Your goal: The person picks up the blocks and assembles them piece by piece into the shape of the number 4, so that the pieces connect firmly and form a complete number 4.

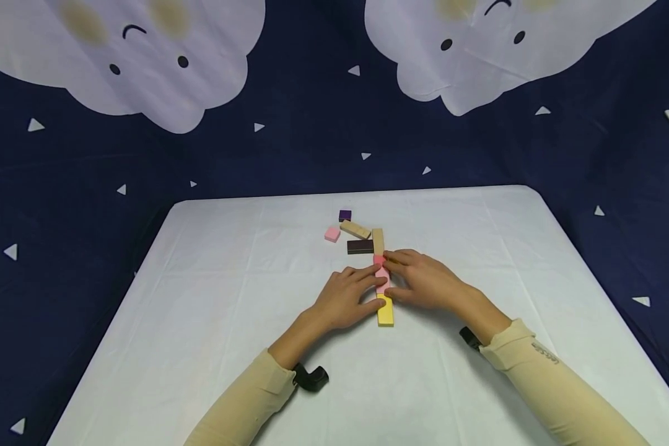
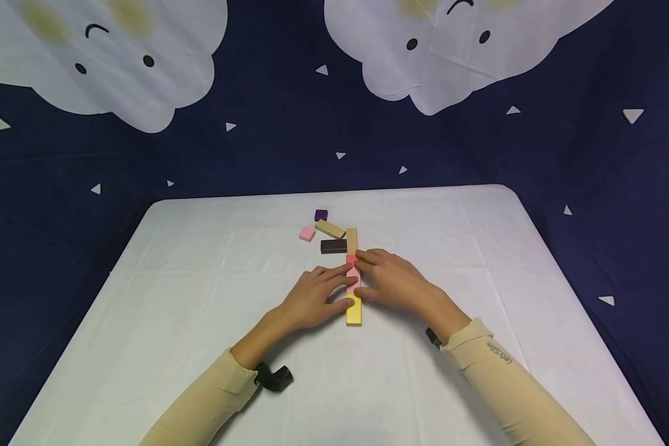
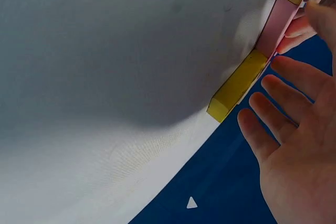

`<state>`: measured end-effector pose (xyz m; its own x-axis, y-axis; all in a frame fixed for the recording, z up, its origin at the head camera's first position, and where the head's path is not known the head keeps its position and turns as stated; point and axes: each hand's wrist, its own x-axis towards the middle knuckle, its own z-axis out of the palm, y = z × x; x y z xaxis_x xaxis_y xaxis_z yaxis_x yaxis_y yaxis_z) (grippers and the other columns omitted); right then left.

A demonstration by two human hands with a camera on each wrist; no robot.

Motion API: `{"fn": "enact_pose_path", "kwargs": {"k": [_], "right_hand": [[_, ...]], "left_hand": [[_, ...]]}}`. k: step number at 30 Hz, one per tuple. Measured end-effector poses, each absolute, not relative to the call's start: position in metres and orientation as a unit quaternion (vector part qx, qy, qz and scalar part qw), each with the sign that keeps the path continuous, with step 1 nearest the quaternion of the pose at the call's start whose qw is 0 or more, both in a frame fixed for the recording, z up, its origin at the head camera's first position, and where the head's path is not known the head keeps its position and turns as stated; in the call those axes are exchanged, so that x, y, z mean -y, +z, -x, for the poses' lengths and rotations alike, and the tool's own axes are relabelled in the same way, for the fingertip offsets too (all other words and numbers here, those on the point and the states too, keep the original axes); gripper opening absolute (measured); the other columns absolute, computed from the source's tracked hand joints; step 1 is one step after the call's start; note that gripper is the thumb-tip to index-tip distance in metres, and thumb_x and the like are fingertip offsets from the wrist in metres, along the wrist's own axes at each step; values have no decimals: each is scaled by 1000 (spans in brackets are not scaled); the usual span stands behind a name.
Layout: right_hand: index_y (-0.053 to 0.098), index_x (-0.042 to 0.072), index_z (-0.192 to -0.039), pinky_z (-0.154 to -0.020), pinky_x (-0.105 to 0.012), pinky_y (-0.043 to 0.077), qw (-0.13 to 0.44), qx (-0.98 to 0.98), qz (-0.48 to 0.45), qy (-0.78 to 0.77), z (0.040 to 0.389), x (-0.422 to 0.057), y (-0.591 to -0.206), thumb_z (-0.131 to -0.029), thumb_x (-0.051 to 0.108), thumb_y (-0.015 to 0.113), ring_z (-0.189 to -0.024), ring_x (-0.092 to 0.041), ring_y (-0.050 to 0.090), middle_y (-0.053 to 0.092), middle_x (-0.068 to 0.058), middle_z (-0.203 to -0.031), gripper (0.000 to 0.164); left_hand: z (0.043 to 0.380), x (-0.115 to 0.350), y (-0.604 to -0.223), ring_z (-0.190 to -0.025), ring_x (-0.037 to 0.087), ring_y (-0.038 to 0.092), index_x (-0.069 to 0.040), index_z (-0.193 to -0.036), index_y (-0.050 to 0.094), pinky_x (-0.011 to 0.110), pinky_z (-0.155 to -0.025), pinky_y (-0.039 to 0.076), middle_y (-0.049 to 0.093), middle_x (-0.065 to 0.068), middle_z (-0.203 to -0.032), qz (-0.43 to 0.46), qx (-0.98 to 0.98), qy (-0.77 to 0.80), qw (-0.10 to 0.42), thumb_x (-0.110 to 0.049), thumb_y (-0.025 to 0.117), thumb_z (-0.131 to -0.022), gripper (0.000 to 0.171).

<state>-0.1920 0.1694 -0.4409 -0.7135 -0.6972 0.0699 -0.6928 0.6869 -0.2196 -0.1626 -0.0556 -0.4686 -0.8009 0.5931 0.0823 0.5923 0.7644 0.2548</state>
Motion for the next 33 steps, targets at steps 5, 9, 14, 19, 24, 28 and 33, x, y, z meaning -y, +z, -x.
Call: {"fn": "enact_pose_path", "kwargs": {"k": [5, 9, 14, 19, 24, 28, 33], "right_hand": [[52, 8, -139, -104, -47, 34, 29, -918, 377, -117, 191, -171, -440, -84, 59, 64, -134, -28, 37, 39, -11, -148, 76], [52, 8, -139, -104, -48, 35, 39, -916, 379, -125, 190, -171, -439, -84, 58, 64, -135, -28, 35, 38, -12, -149, 76], [50, 10, -141, -103, -49, 36, 59, -916, 376, -124, 188, -171, -439, -85, 59, 62, -137, -26, 32, 36, -11, -151, 75], [53, 11, -139, -102, -48, 37, 52, -915, 378, -128, 190, -173, -439, -85, 59, 63, -135, -25, 33, 37, -10, -150, 73], [54, 11, -137, -101, -47, 38, 53, -914, 381, -131, 191, -176, -438, -84, 60, 63, -134, -23, 34, 37, -10, -150, 73], [54, 12, -138, -100, -48, 40, 60, -913, 380, -136, 193, -177, -439, -84, 60, 63, -132, -24, 36, 38, -9, -149, 73], [53, 16, -139, -96, -50, 42, 66, -915, 374, -136, 195, -176, -440, -82, 63, 62, -131, -23, 36, 37, -6, -150, 74]], "left_hand": [[163, 56, -469, -121, 16, 43, -33, -138, 53, 38, -87, 40, 32, -12, -153, -319, -937, 139, -6, -61, 44, -94, 53], [162, 56, -469, -121, 16, 43, -32, -138, 54, 38, -87, 40, 32, -12, -152, -320, -936, 144, -11, -61, 45, -94, 53], [161, 57, -469, -121, 16, 43, -32, -137, 54, 38, -87, 39, 33, -12, -152, -320, -937, 142, -10, -60, 46, -93, 53], [163, 55, -469, -122, 15, 43, -33, -138, 53, 37, -87, 39, 33, -12, -152, -320, -937, 141, -10, -61, 45, -93, 53], [163, 54, -469, -122, 15, 43, -33, -138, 53, 37, -87, 39, 32, -12, -152, -321, -936, 144, -7, -61, 45, -93, 53], [163, 53, -470, -121, 15, 43, -33, -138, 53, 37, -87, 39, 32, -12, -152, -321, -936, 145, -5, -62, 44, -93, 54], [162, 55, -470, -121, 15, 43, -32, -138, 54, 37, -87, 39, 32, -13, -152, -317, -937, 144, -6, -62, 44, -93, 54]]}}
